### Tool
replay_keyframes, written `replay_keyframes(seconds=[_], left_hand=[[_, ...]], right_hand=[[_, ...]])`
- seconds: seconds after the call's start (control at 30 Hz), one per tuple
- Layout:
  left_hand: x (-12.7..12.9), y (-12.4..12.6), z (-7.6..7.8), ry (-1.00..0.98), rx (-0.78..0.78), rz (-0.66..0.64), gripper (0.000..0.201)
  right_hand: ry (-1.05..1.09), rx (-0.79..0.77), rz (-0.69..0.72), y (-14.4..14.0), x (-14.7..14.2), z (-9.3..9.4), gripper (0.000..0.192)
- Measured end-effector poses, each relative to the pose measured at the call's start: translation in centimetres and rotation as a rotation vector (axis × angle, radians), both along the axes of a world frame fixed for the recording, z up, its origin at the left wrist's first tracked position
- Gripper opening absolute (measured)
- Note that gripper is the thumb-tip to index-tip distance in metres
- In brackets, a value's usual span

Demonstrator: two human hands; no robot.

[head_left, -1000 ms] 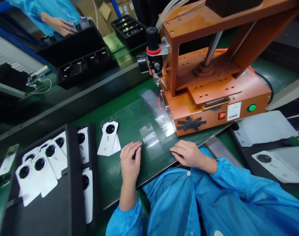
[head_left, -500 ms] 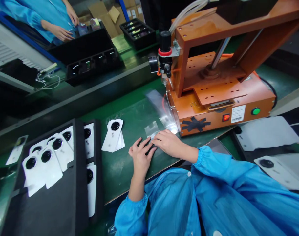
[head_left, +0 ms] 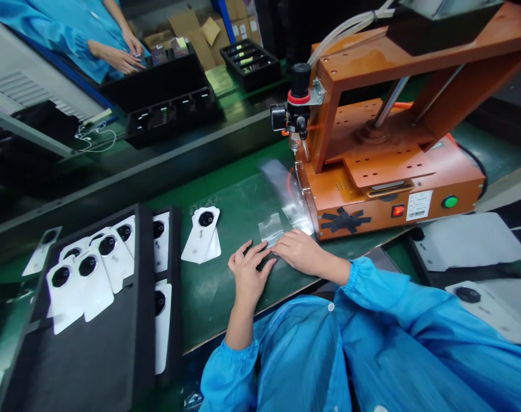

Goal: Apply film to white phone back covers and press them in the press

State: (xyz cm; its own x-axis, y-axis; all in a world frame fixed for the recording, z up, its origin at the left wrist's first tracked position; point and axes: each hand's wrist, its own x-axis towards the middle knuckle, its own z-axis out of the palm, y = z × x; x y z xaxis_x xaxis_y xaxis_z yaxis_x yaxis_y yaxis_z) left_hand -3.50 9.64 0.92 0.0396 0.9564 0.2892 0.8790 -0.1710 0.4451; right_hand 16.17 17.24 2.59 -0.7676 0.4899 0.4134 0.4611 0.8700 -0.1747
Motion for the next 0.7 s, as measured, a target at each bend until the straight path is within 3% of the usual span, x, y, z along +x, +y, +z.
replay_keyframes(seconds=[0.13, 0.47, 0.6, 0.7], left_hand=[[0.0, 0.1, -0.2, -0.005, 0.015, 0.000, 0.013], [-0.2, 0.1, -0.3, 0.045, -0.010, -0.030, 0.016], [-0.1, -0.1, 0.0, 0.073, -0.033, -0.035, 0.022], [0.0, -0.4, 0.9, 0.108, -0.079, -0.060, 0.044]], right_hand=[[-0.027, -0.021, 0.049, 0.0, 0.0, 0.5, 0.022], [-0.056, 0.150, 0.115, -0.6, 0.2, 1.0, 0.022], [-0.095, 0.148, 0.121, -0.5, 0.3, 1.0, 0.023], [-0.056, 0.113, 0.096, -1.7, 1.6, 1.5, 0.019]])
